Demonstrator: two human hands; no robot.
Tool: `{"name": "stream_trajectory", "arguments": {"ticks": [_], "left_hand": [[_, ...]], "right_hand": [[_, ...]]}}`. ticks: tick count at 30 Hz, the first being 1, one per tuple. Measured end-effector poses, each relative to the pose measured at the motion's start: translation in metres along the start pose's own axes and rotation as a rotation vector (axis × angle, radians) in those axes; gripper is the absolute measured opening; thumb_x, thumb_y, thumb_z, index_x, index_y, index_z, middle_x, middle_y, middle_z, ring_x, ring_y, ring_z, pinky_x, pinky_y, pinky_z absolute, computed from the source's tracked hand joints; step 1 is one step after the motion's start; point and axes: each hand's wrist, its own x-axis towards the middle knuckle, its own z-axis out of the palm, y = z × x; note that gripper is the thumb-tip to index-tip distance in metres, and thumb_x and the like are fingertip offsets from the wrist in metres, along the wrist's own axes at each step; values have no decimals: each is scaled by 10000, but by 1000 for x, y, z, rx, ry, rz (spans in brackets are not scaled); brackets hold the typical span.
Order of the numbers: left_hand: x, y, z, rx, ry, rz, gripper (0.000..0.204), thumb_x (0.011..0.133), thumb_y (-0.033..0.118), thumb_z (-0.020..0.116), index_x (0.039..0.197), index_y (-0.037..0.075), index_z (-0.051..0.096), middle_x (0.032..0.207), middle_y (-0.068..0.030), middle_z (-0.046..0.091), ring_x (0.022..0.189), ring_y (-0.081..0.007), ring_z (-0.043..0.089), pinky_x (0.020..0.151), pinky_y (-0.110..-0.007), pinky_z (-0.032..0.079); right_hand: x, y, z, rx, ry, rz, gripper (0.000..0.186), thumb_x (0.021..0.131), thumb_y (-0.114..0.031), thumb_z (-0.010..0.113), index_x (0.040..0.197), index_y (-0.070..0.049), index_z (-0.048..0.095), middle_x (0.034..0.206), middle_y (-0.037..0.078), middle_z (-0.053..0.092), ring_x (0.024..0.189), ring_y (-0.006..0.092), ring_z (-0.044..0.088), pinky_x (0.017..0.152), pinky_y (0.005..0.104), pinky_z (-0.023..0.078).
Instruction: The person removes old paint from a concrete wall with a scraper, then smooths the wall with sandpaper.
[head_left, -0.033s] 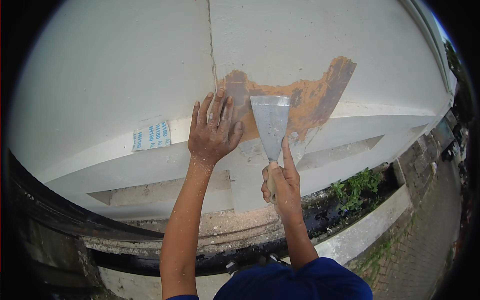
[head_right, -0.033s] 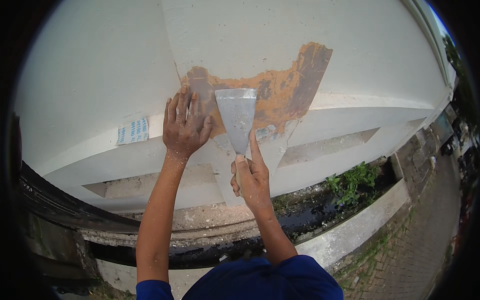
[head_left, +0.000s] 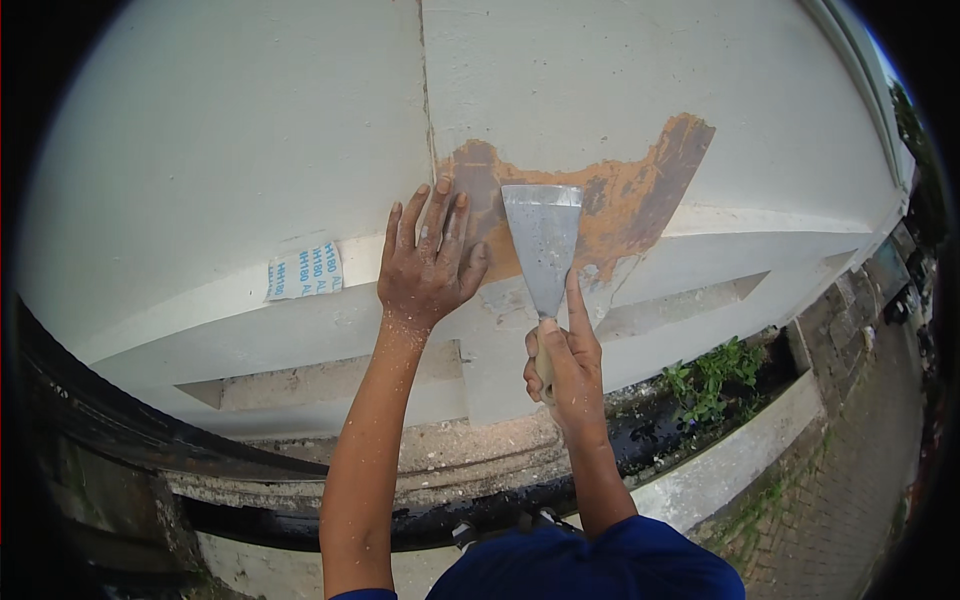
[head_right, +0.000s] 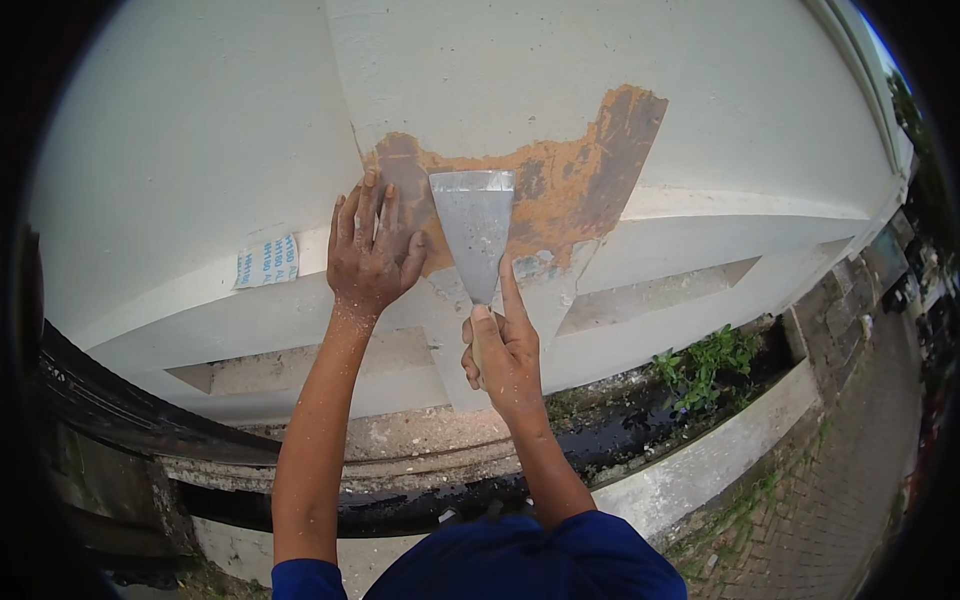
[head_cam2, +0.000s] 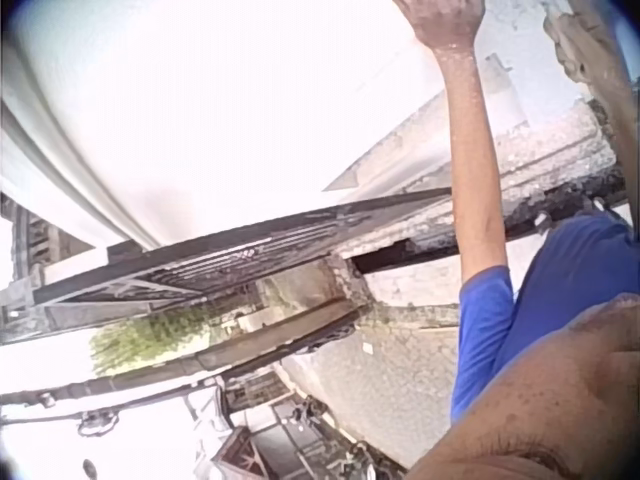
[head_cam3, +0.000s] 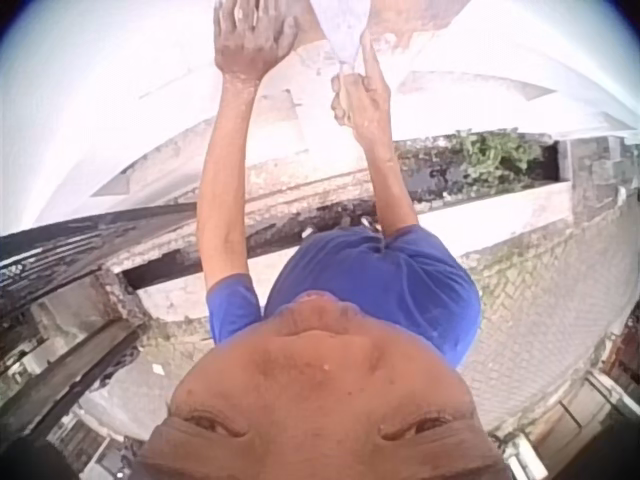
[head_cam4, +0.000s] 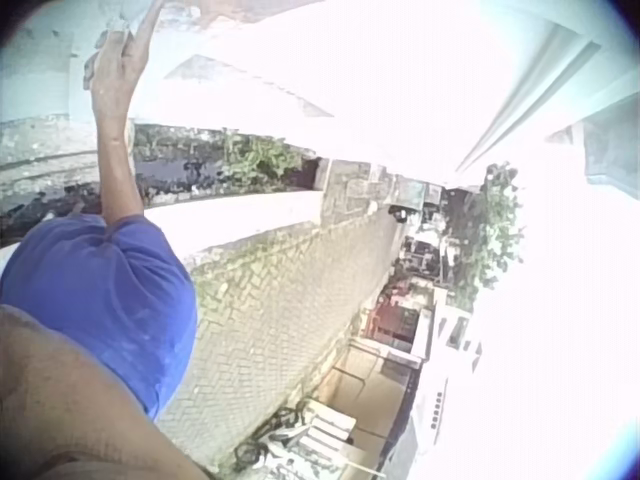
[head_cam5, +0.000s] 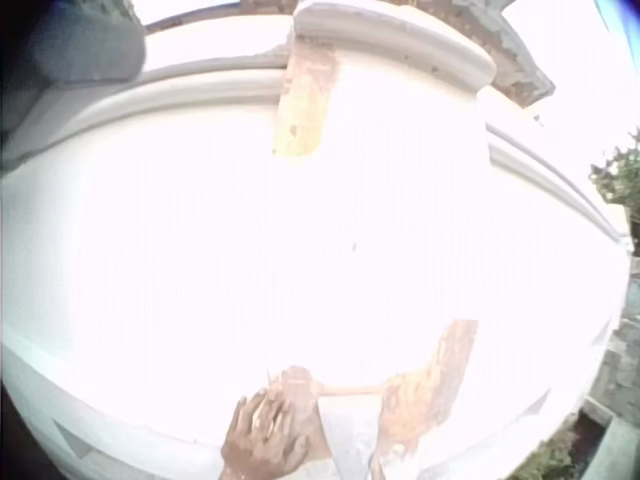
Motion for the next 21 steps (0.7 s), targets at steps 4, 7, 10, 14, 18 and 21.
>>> {"name": "stream_trajectory", "arguments": {"ticks": [4, 7, 10, 14, 18, 21], "left_hand": [[0, -3, -3, -7, 15, -9, 525, 766, 313, 585, 1236, 92, 512, 1354, -85, 419, 1169, -287, 458, 986, -464, 364], [-3, -6, -4, 8, -1, 3, 525, 765, 308, 585, 1235, 85, 511, 1351, -88, 421, 1132, -285, 485, 964, -468, 385], [2, -2, 0, -26, 29, 13, 537, 761, 303, 590, 1242, 80, 504, 1355, -90, 416, 1112, -289, 498, 946, -474, 402], [3, -2, -4, 1, 7, 56, 580, 745, 252, 592, 1261, 25, 458, 1358, -179, 393, 1116, -337, 498, 931, -491, 409], [0, -2, -3, 4, 1, 56, 589, 745, 259, 596, 1263, 18, 454, 1354, -184, 395, 1108, -339, 504, 932, -484, 412], [1, -4, -4, 5, 6, 56, 594, 748, 262, 596, 1271, 23, 448, 1352, -187, 397, 1104, -339, 508, 928, -480, 418]], "right_hand": [[4, -12, 11, 21, -31, -29, 583, 942, -148, 412, 1439, -113, 108, 661, 3, 477, 416, 34, 401, 328, 196, 326], [2, 2, 1, 51, -34, 11, 586, 942, -154, 419, 1439, -117, 110, 665, 2, 478, 415, 32, 395, 329, 193, 323], [3, -4, -3, 82, -6, -1, 584, 944, -156, 417, 1439, -117, 111, 663, 4, 479, 416, 31, 398, 328, 190, 323], [3, -2, -6, 65, -16, -30, 572, 946, -155, 412, 1437, -117, 122, 656, 4, 479, 406, 33, 405, 323, 190, 328], [12, -8, -5, 33, -12, -24, 569, 946, -155, 415, 1436, -123, 128, 646, 3, 480, 391, 34, 400, 315, 195, 328], [9, -12, -1, 52, -24, -48, 571, 944, -147, 418, 1437, -137, 130, 646, 4, 484, 389, 35, 400, 311, 197, 329]]}}
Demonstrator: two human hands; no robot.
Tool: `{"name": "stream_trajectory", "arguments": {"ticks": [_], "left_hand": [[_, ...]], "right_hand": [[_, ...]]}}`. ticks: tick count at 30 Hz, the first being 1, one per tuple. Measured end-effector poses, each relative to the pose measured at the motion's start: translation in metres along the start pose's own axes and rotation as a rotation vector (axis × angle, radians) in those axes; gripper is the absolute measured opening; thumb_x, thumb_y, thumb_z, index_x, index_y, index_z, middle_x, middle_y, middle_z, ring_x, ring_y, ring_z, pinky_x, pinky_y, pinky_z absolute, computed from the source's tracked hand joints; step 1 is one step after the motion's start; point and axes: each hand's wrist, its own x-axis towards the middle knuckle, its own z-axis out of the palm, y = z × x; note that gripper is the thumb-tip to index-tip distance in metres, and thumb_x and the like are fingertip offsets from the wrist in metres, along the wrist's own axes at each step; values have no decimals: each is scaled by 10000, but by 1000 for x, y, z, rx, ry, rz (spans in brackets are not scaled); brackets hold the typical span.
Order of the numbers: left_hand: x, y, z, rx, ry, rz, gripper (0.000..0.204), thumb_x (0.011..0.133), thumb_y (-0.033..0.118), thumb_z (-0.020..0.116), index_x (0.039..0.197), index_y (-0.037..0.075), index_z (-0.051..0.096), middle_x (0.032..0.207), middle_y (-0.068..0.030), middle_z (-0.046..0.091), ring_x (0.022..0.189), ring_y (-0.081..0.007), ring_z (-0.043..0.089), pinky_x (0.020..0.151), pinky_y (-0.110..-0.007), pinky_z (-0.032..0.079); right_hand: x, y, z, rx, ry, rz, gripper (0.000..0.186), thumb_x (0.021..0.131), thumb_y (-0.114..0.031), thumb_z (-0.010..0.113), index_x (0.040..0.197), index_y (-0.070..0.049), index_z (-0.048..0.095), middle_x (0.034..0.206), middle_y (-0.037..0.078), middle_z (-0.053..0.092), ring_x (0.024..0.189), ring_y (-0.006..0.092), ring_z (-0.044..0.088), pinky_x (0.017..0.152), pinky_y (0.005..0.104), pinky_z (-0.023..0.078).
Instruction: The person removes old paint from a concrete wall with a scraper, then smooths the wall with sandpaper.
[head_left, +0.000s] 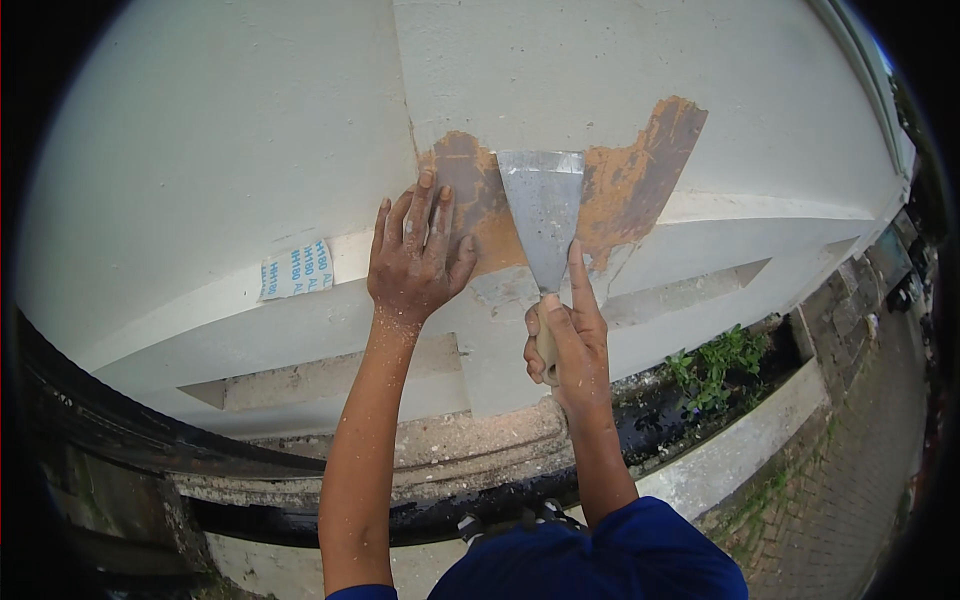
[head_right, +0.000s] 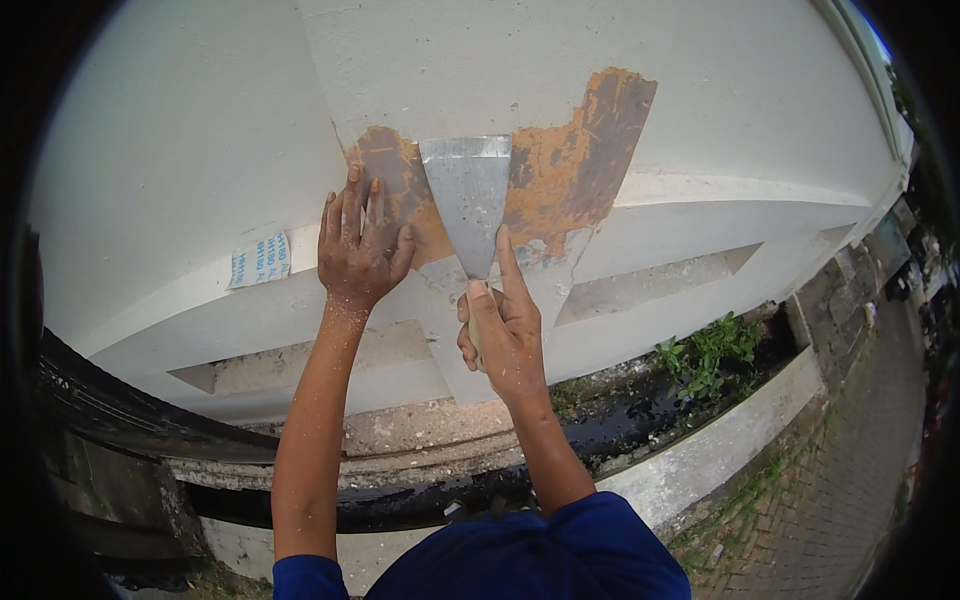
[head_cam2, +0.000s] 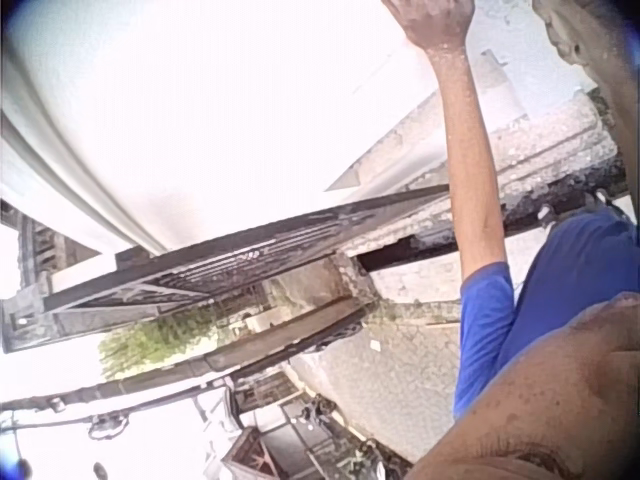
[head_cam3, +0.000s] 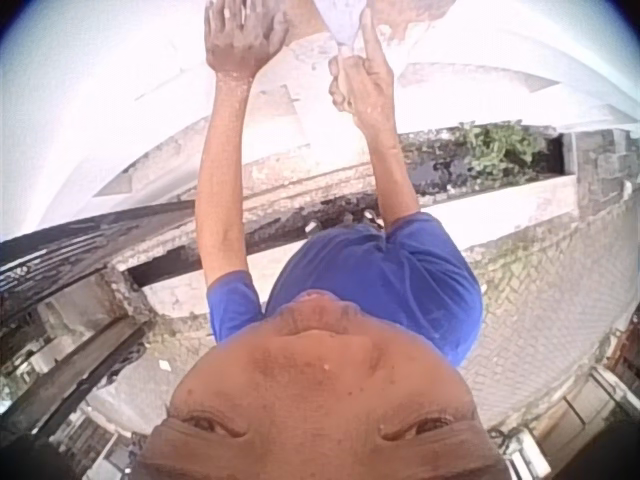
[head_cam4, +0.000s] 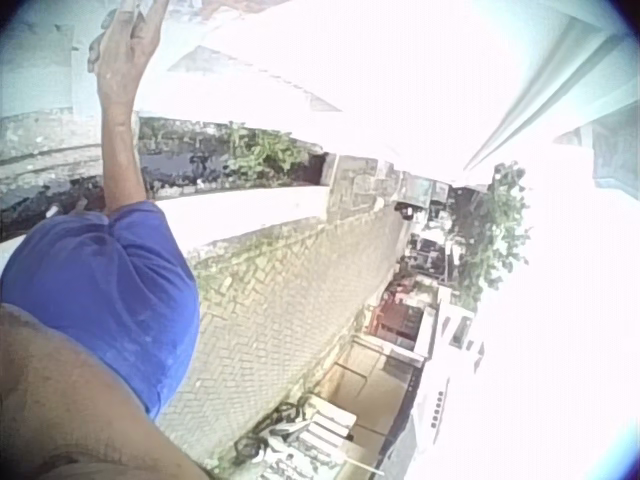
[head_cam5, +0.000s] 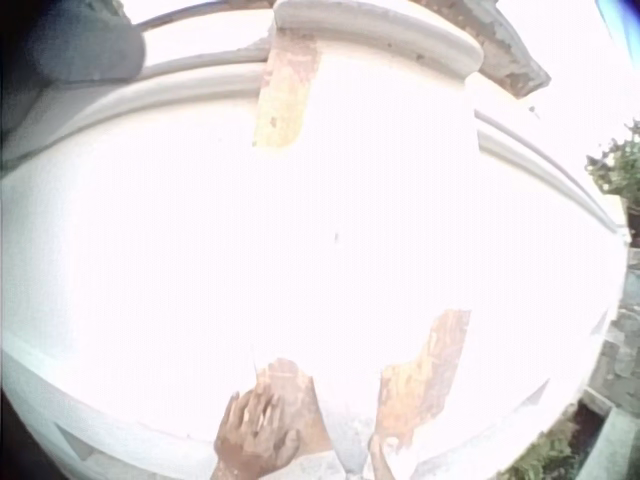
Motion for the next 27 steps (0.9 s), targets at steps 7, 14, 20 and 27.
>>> {"name": "stream_trajectory", "arguments": {"ticks": [7, 14, 20, 27], "left_hand": [[0, 2, 2, -14, -1, 4, 583, 763, 256, 583, 1279, 27, 439, 1349, -194, 398, 1107, -334, 513, 913, -470, 433], [-2, 2, 0, 11, -45, -6, 566, 761, 251, 582, 1263, 23, 454, 1337, -197, 414, 1129, -323, 506, 919, -467, 430], [-2, 1, 0, 15, -25, 0, 559, 761, 246, 580, 1255, 14, 460, 1344, -198, 407, 1174, -309, 479, 920, -467, 428], [0, 1, -1, -7, -18, -2, 565, 752, 244, 588, 1252, 13, 464, 1341, -201, 410, 1126, -317, 517, 903, -466, 444]], "right_hand": [[2, 0, -7, 27, 8, 0, 572, 944, -144, 419, 1437, -131, 129, 644, 10, 487, 389, 35, 402, 313, 201, 336], [5, 4, -12, 11, -3, 10, 575, 942, -153, 427, 1434, -112, 132, 639, 8, 486, 401, 36, 411, 316, 202, 340], [-4, 7, -9, 2, -10, 12, 578, 942, -159, 428, 1435, -111, 130, 640, 8, 488, 401, 38, 415, 316, 197, 340], [3, -5, 4, 19, -9, -5, 579, 939, -152, 423, 1436, -112, 129, 642, 10, 488, 401, 39, 410, 318, 193, 338]]}}
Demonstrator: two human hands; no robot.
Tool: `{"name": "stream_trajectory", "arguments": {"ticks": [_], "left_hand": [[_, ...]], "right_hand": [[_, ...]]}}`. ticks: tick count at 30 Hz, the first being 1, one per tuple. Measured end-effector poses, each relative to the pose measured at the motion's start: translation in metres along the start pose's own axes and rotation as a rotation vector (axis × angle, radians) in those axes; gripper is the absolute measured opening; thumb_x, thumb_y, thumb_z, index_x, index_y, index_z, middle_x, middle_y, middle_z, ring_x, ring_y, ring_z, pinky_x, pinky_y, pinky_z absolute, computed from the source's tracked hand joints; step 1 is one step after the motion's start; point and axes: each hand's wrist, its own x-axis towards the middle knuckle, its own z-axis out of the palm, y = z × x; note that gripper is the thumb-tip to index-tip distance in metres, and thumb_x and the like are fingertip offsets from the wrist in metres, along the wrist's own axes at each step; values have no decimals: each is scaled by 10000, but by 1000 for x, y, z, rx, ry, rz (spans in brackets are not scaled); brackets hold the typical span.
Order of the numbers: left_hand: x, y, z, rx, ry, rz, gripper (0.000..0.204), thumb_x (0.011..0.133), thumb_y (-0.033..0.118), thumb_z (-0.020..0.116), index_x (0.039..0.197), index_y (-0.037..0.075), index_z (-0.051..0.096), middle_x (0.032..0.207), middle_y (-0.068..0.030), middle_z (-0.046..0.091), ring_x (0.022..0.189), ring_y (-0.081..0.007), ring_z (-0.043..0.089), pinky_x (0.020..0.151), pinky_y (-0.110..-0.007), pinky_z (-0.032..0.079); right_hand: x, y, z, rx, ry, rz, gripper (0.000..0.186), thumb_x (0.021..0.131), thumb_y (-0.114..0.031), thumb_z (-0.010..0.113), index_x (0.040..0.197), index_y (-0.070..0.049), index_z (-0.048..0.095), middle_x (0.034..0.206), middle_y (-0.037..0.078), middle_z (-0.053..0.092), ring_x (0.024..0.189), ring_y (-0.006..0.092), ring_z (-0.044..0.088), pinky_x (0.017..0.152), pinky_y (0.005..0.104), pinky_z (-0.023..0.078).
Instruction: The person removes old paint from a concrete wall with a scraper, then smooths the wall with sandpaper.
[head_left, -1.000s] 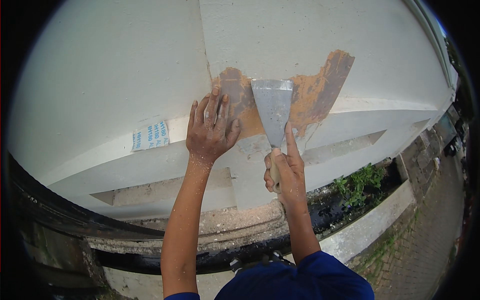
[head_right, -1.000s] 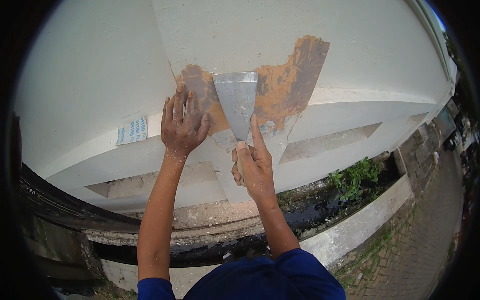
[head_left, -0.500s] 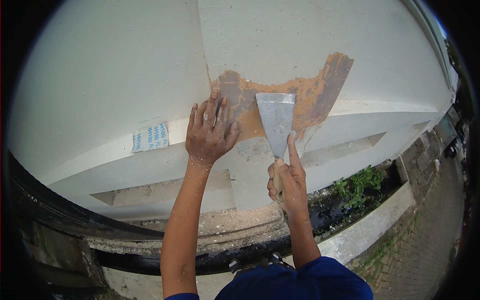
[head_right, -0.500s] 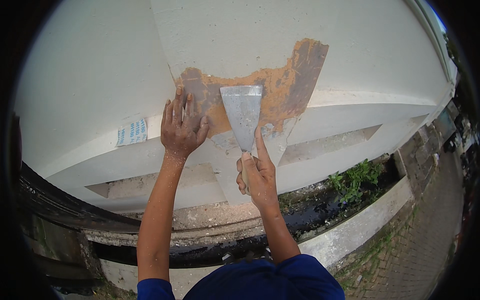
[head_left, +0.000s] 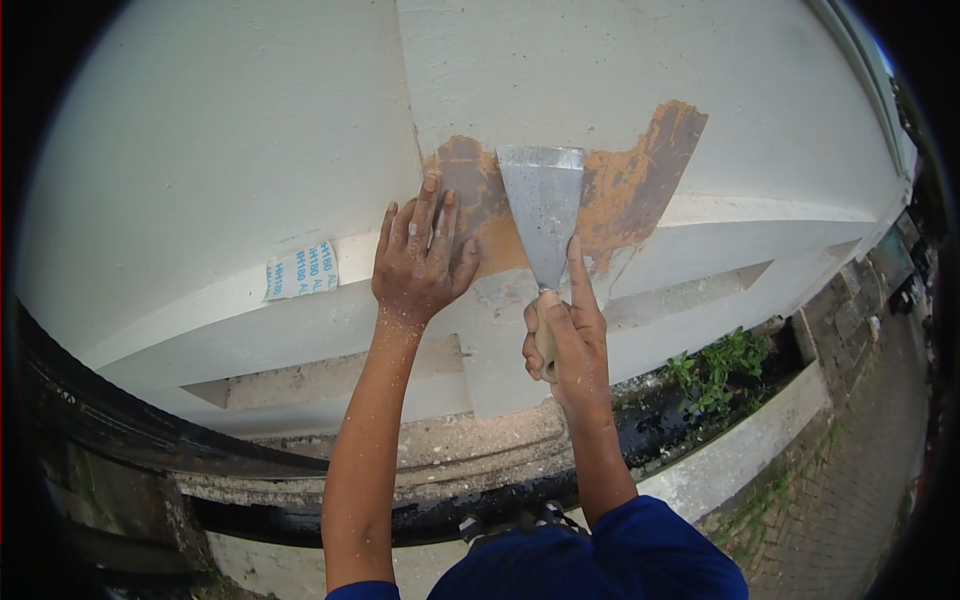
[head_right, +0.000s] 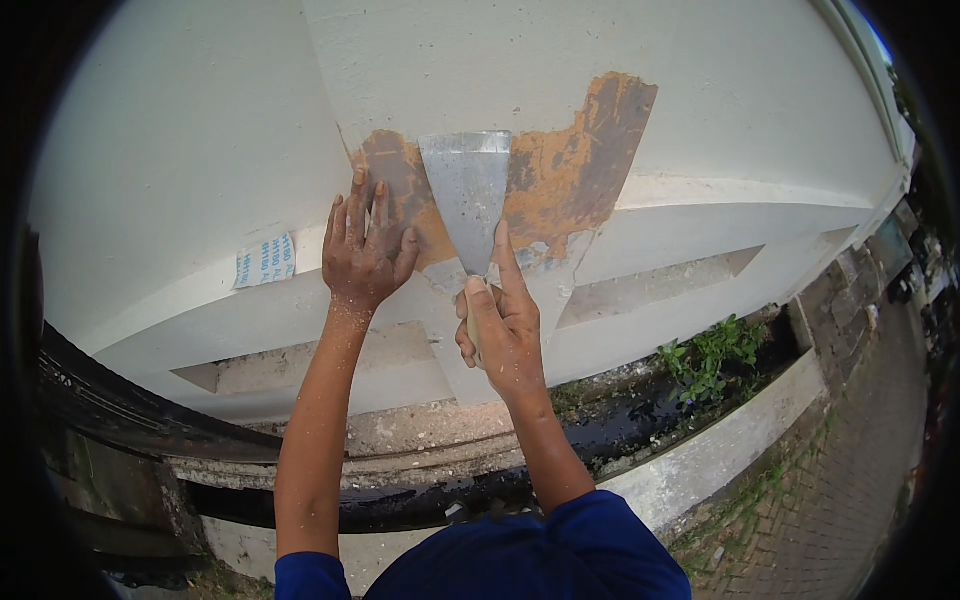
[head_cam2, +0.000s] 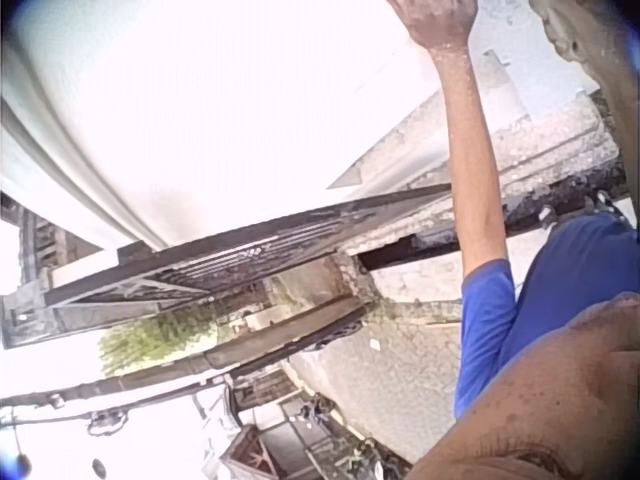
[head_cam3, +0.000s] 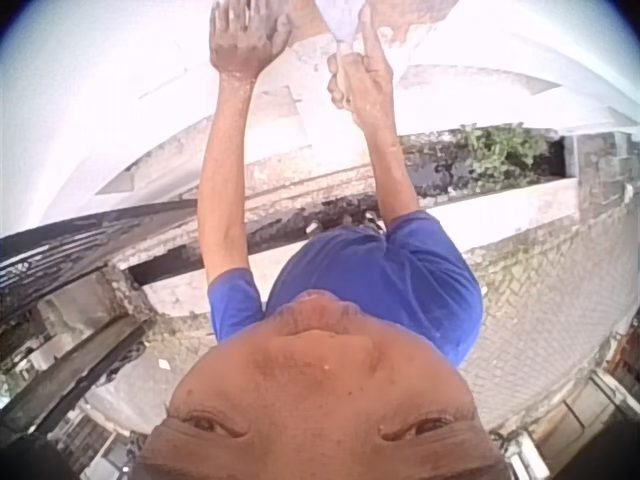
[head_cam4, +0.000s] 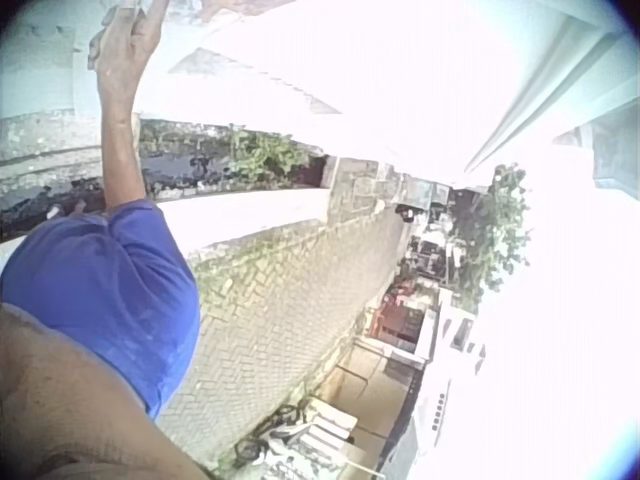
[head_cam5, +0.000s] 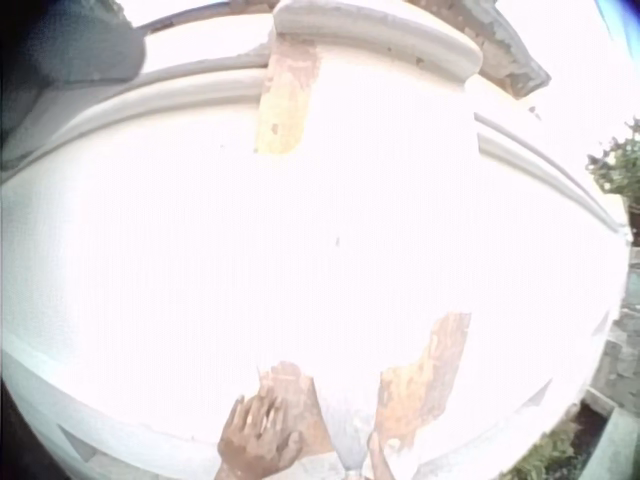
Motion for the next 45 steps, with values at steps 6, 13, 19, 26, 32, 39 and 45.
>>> {"name": "stream_trajectory", "arguments": {"ticks": [6, 13, 19, 26, 32, 39, 45], "left_hand": [[0, 0, 1, -7, -5, 1, 562, 745, 245, 593, 1245, 17, 472, 1339, -197, 414, 1085, -327, 538, 898, -468, 448], [-5, -2, 0, -7, -30, -9, 533, 736, 240, 602, 1210, 14, 508, 1335, -188, 422, 1076, -327, 542, 899, -463, 448], [0, 1, -2, -16, -12, -10, 538, 729, 246, 612, 1204, 14, 514, 1340, -180, 419, 1092, -315, 528, 905, -453, 446], [1, 0, -2, -30, 5, -16, 541, 729, 248, 616, 1207, 18, 513, 1343, -178, 417, 1099, -313, 520, 905, -455, 444], [0, 2, 1, -16, 3, -6, 540, 730, 246, 614, 1209, 18, 509, 1343, -178, 417, 1086, -313, 530, 907, -447, 443], [-2, 0, 0, -22, 20, -16, 557, 730, 265, 616, 1229, 46, 501, 1351, -138, 417, 1037, -296, 551, 887, -457, 459], [-1, 0, 1, -16, 23, -14, 559, 734, 274, 612, 1235, 53, 499, 1347, -139, 422, 1026, -294, 558, 882, -456, 463]], "right_hand": [[0, 2, 0, -59, 2, 15, 575, 936, -133, 413, 1436, -111, 130, 631, 6, 474, 411, 36, 409, 326, 190, 340], [-2, 16, -3, -49, -20, 12, 582, 937, -136, 410, 1438, -111, 114, 640, 6, 473, 410, 33, 405, 328, 187, 339], [-5, 4, 3, -58, 0, -18, 573, 940, -138, 405, 1437, -112, 121, 649, 9, 480, 403, 32, 405, 322, 190, 337], [-5, 3, -1, -29, -7, 18, 579, 942, -145, 410, 1438, -114, 113, 657, 13, 485, 395, 40, 408, 308, 198, 331], [1, 0, -1, -30, 2, 7, 581, 940, -148, 415, 1437, -111, 116, 647, 7, 472, 397, 39, 402, 312, 195, 323], [-9, 9, -8, -36, 9, 33, 573, 940, -140, 406, 1435, -99, 121, 648, 9, 473, 400, 33, 389, 317, 196, 323], [-3, -1, 1, -56, -9, -13, 568, 942, -132, 396, 1436, -99, 117, 657, 12, 480, 397, 33, 387, 317, 192, 318]]}}
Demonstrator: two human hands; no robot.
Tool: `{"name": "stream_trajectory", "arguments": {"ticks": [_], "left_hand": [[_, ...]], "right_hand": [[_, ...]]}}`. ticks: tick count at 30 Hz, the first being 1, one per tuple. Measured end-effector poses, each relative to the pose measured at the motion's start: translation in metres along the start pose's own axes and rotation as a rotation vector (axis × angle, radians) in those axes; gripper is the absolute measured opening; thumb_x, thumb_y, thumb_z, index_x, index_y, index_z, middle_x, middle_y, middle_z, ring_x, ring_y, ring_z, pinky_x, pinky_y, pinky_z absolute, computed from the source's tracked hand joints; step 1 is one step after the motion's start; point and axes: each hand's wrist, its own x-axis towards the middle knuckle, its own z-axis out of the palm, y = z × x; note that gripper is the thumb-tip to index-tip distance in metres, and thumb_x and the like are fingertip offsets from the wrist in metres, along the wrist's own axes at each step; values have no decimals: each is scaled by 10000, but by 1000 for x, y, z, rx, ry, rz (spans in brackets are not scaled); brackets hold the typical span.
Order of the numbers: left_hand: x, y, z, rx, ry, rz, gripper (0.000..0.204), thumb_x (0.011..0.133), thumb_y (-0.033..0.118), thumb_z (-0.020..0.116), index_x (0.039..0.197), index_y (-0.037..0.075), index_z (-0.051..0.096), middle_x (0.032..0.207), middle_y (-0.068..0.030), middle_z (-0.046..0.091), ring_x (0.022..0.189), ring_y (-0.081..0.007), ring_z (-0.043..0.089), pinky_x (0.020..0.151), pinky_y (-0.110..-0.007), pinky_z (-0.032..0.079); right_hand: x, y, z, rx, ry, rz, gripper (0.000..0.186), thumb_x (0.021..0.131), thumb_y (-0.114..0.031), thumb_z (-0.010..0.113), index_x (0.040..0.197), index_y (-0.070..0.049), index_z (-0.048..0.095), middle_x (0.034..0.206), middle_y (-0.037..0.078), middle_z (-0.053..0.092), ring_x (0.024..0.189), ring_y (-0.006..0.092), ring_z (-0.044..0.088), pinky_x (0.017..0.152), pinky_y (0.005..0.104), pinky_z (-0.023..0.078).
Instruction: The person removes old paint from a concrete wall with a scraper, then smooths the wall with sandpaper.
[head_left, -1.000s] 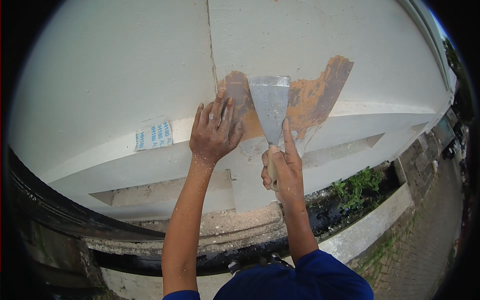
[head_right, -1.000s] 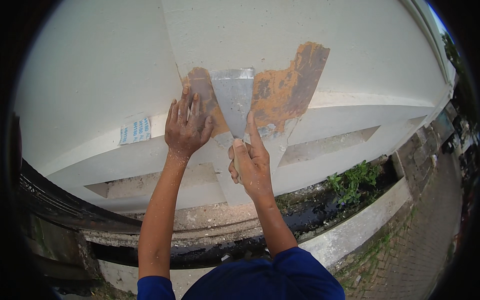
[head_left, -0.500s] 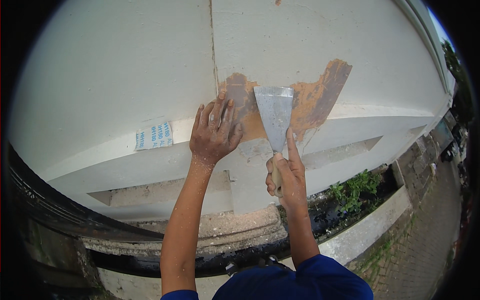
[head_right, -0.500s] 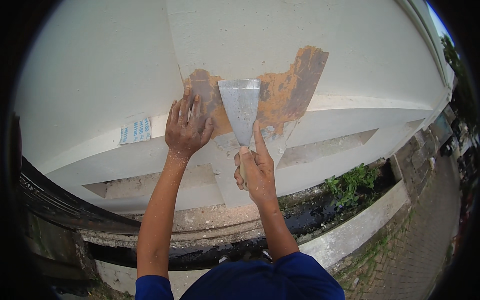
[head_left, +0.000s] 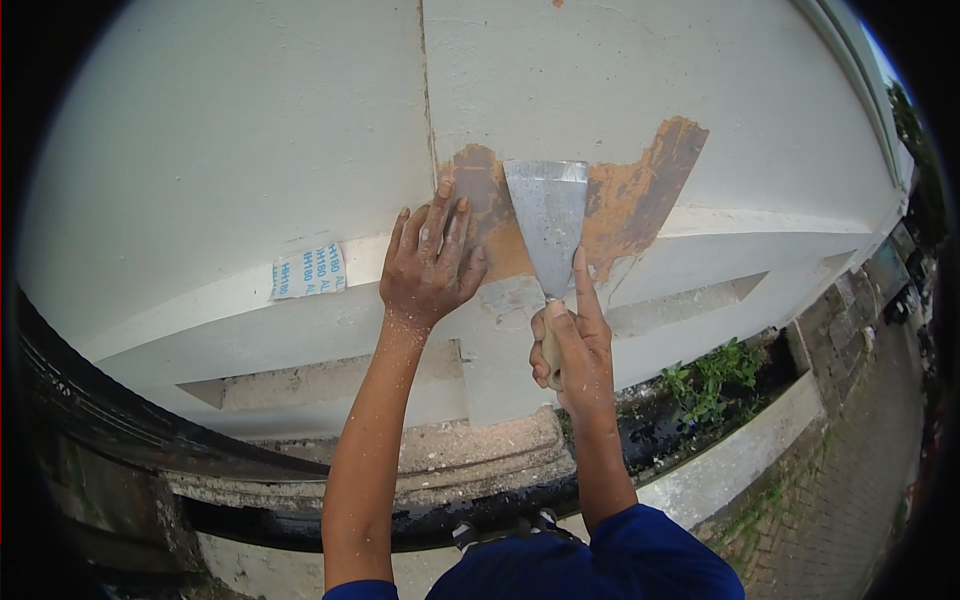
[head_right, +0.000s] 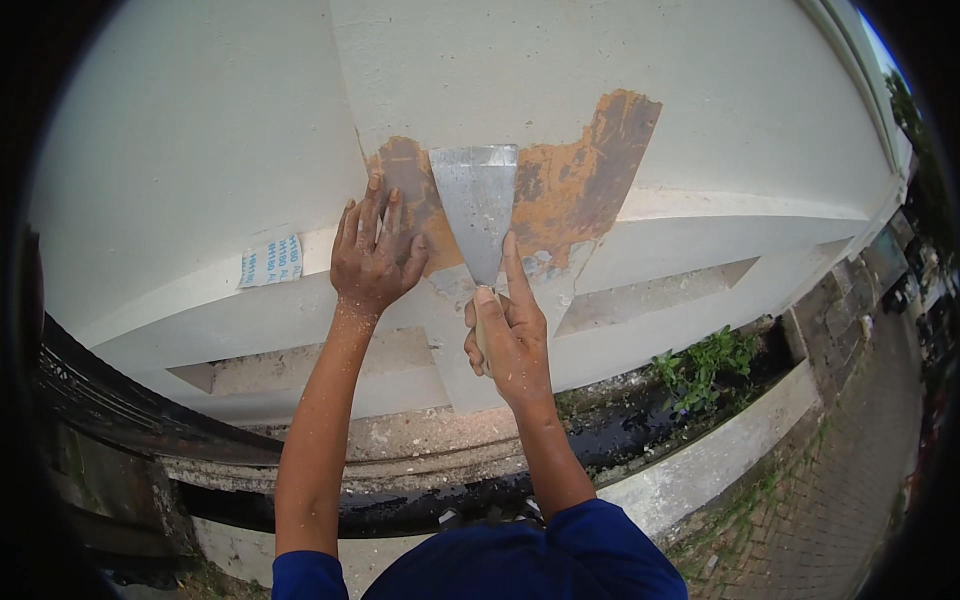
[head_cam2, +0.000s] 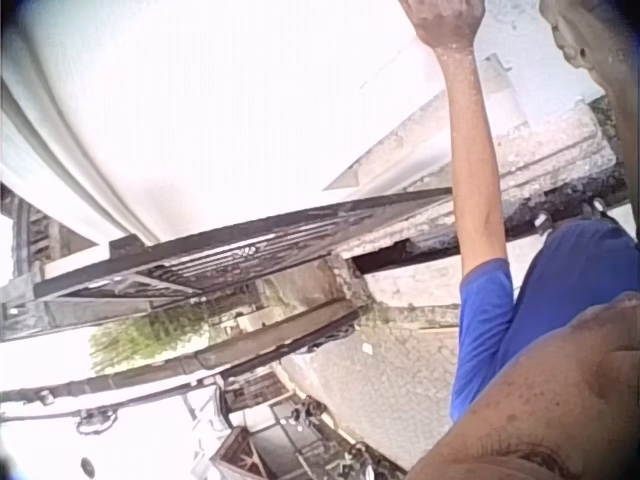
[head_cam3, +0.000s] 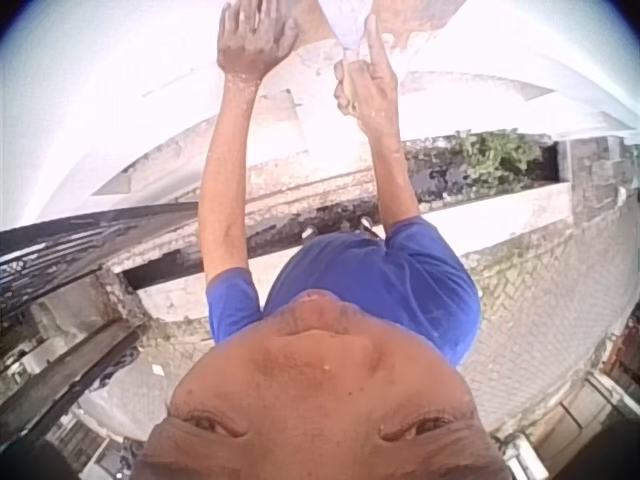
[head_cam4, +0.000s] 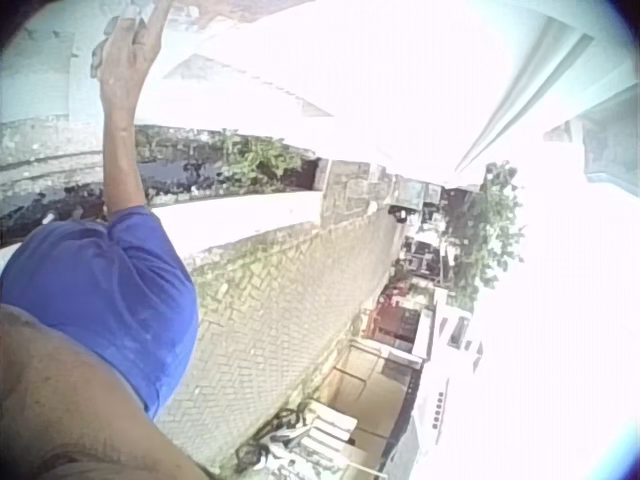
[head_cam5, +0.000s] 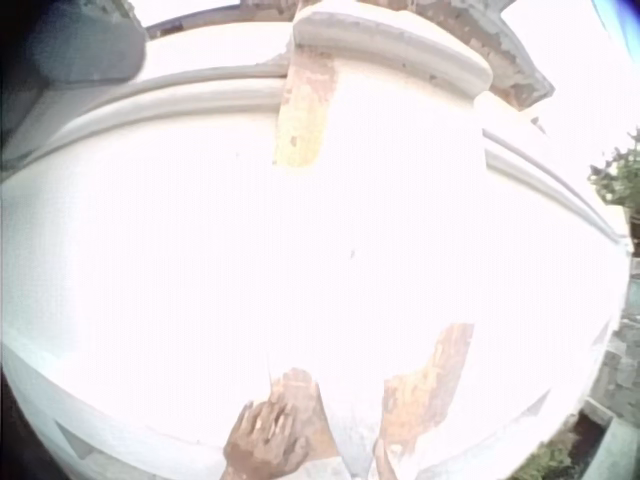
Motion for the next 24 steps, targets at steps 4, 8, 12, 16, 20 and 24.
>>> {"name": "stream_trajectory", "arguments": {"ticks": [4, 8, 12, 16, 20, 24], "left_hand": [[1, 2, 0, -12, -16, 9, 560, 722, 250, 618, 1223, 30, 501, 1337, -180, 425, 1048, -316, 555, 884, -456, 459], [0, 0, 0, -17, 25, -21, 523, 743, 285, 610, 1214, 71, 529, 1364, -97, 413, 1012, -260, 566, 878, -455, 471], [3, 2, -1, -13, 11, -17, 514, 742, 280, 611, 1206, 71, 535, 1362, -96, 417, 1006, -253, 566, 880, -452, 472], [2, 1, -1, -10, -2, -18, 503, 744, 279, 610, 1197, 72, 543, 1357, -95, 424, 1002, -252, 566, 875, -449, 474], [1, 0, -4, -9, -17, 8, 532, 730, 237, 612, 1208, 25, 514, 1325, -176, 440, 1039, -297, 568, 870, -449, 468], [3, 0, -3, -26, -5, 12, 542, 726, 236, 616, 1214, 26, 509, 1326, -175, 439, 1027, -303, 570, 868, -448, 469]], "right_hand": [[-3, 10, -8, 40, -4, 42, 568, 942, -128, 396, 1436, -97, 117, 660, 12, 480, 401, 36, 391, 318, 191, 320], [-3, 1, 2, 2, 10, 36, 574, 940, -130, 402, 1437, -109, 118, 657, 11, 479, 408, 38, 404, 314, 192, 322], [-3, 1, -5, 35, -22, 32, 581, 938, -135, 409, 1439, -120, 117, 658, 11, 480, 410, 39, 413, 311, 192, 320], [0, 2, 0, -27, 2, 13, 578, 939, -136, 405, 1439, -115, 117, 653, 8, 479, 407, 38, 410, 311, 193, 319], [-2, 6, 2, 6, -2, 9, 581, 938, -136, 409, 1439, -114, 116, 655, 7, 480, 405, 35, 405, 313, 193, 318], [11, -7, 14, 6, -24, -48, 578, 939, -137, 410, 1438, -111, 120, 656, 9, 480, 406, 30, 400, 318, 194, 322]]}}
